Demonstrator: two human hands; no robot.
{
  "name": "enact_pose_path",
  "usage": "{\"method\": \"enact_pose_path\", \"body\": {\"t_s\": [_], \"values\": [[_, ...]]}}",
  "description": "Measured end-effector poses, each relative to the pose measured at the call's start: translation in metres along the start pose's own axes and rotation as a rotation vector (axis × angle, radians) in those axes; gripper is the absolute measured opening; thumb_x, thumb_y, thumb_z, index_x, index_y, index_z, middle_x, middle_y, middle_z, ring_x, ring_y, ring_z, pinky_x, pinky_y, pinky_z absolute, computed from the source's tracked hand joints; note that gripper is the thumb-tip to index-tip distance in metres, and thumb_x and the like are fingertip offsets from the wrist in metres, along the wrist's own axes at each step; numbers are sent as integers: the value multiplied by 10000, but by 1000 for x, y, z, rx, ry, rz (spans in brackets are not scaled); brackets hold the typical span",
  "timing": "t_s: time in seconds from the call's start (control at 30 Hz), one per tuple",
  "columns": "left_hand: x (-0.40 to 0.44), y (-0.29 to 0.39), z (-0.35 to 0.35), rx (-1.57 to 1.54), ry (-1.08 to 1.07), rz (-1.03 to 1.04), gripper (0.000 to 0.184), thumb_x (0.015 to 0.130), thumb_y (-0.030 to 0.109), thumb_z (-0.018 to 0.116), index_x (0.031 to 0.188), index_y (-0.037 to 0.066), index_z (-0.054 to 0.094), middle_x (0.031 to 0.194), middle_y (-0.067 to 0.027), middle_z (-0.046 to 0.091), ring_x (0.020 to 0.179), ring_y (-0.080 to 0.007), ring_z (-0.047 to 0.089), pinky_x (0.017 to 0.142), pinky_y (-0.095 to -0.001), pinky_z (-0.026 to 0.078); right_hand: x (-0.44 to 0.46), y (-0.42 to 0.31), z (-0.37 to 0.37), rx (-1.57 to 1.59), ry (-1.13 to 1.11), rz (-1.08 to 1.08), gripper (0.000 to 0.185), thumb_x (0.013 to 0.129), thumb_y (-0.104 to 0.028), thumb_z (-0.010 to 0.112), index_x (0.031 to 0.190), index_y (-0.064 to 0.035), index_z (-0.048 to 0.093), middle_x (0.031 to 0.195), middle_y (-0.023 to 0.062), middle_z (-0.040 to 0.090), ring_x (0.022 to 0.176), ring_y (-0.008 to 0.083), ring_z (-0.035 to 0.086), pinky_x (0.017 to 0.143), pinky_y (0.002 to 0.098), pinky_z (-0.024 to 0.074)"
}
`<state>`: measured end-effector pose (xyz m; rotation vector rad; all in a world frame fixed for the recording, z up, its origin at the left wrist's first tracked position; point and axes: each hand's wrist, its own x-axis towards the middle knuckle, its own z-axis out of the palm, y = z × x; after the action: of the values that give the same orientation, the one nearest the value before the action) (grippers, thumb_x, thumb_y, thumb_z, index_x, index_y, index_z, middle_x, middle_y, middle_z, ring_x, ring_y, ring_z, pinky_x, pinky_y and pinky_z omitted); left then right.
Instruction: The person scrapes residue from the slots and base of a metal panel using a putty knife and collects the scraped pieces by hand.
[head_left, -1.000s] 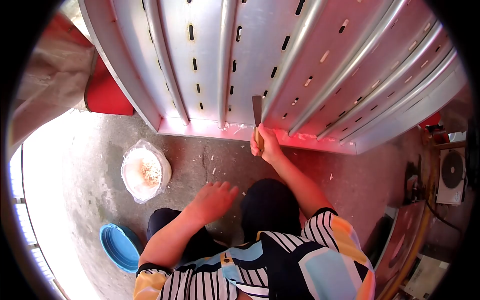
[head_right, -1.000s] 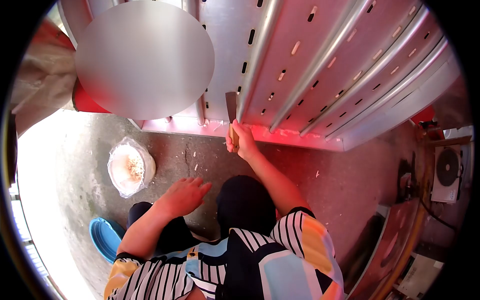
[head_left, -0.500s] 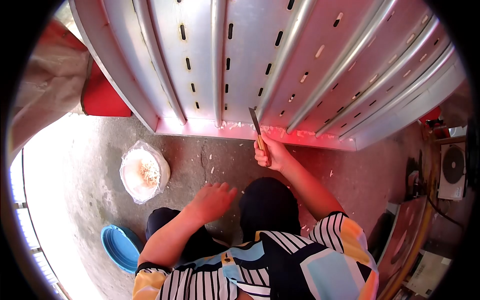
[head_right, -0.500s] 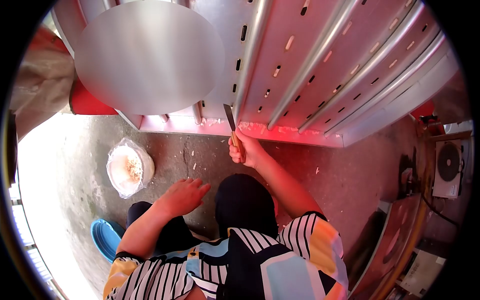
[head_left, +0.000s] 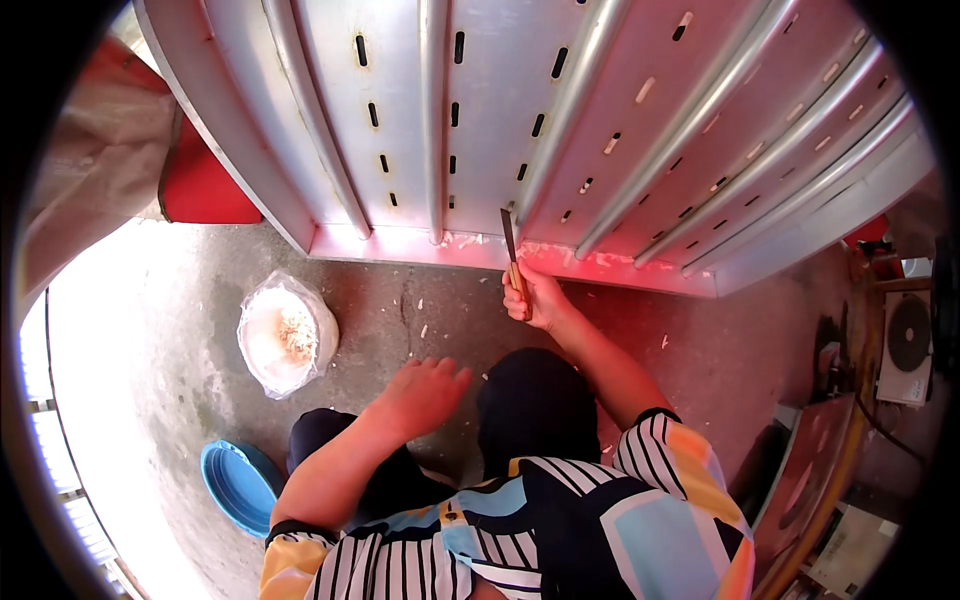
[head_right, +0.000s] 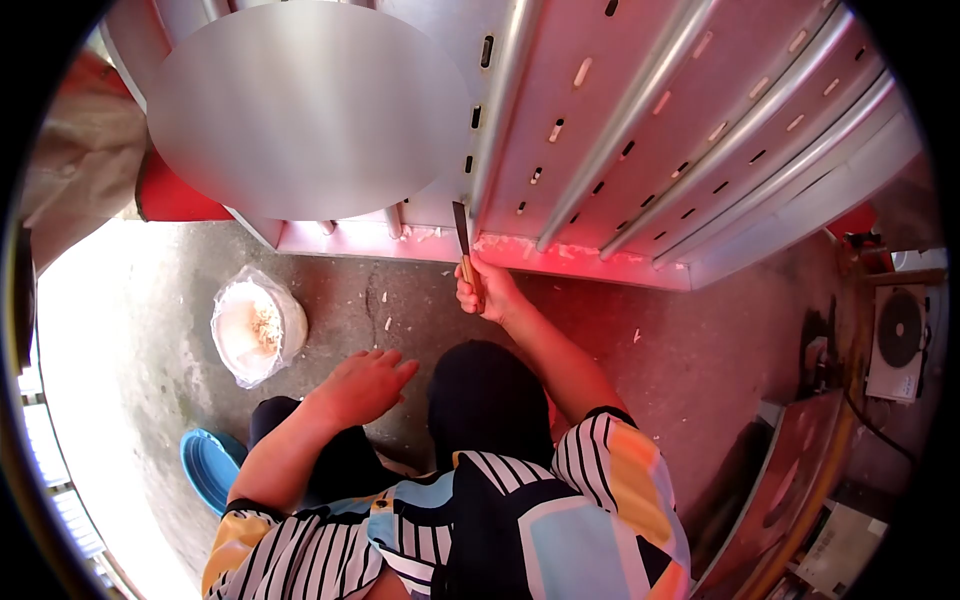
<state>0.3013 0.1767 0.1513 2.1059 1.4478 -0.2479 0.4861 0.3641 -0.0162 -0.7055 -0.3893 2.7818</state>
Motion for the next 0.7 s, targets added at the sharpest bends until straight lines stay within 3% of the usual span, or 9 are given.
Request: {"method": "enact_pose_path", "body": {"t_s": [0.1,0.13,0.23,0.37,0.47,0.57,0.6,0.7], "values": [[0,3,2,-2,-23,19,442,766,242,661,1149,80,511,987,-106,554,948,-271,578,804,-379,457,-1,2,1,92,-124,-25,440,962,-467,315,914,-71,501,598,24,439,481,136,409,445,279,345],[1,4,2,-1,-24,23,445,766,240,661,1152,80,509,988,-108,554,950,-272,577,804,-379,456,-4,1,5,33,3,0,420,959,-451,356,906,-63,508,589,33,471,453,129,436,420,274,370],[3,4,0,-8,-33,29,454,766,236,661,1163,80,505,991,-113,552,956,-277,573,804,-380,455,-17,-12,26,-918,635,-12,388,949,-424,409,895,-54,513,578,47,502,416,121,464,391,261,394],[1,2,-2,-69,6,5,445,766,227,661,1156,79,507,986,-117,552,957,-288,568,807,-382,452,-48,-8,20,-849,650,-199,304,935,-337,483,880,-39,511,572,52,518,403,121,488,376,258,414],[-2,3,-3,-32,169,45,266,768,216,628,988,92,543,884,-87,576,866,-256,597,732,-372,469,-63,18,-19,-799,649,-572,215,920,-243,528,909,-29,510,578,49,524,420,124,507,381,268,427],[2,3,2,-9,122,58,286,762,221,643,995,90,541,890,-86,577,871,-259,597,739,-377,469,-81,6,-18,-995,935,-574,167,906,-174,548,964,-22,510,595,35,535,461,106,537,418,274,456],[3,3,3,-13,113,62,286,762,221,643,995,90,541,890,-85,577,868,-259,598,737,-377,470,-88,-7,-9,-1049,992,-513,212,897,-200,553,1014,-27,516,640,93,591,531,208,611,492,358,500],[9,5,4,-14,106,83,277,765,217,637,993,90,542,886,-84,577,859,-259,601,729,-376,472,-84,-21,-27,-1815,1209,-727,243,885,-227,556,1045,-47,523,728,166,625,654,341,631,574,440,502]]}}
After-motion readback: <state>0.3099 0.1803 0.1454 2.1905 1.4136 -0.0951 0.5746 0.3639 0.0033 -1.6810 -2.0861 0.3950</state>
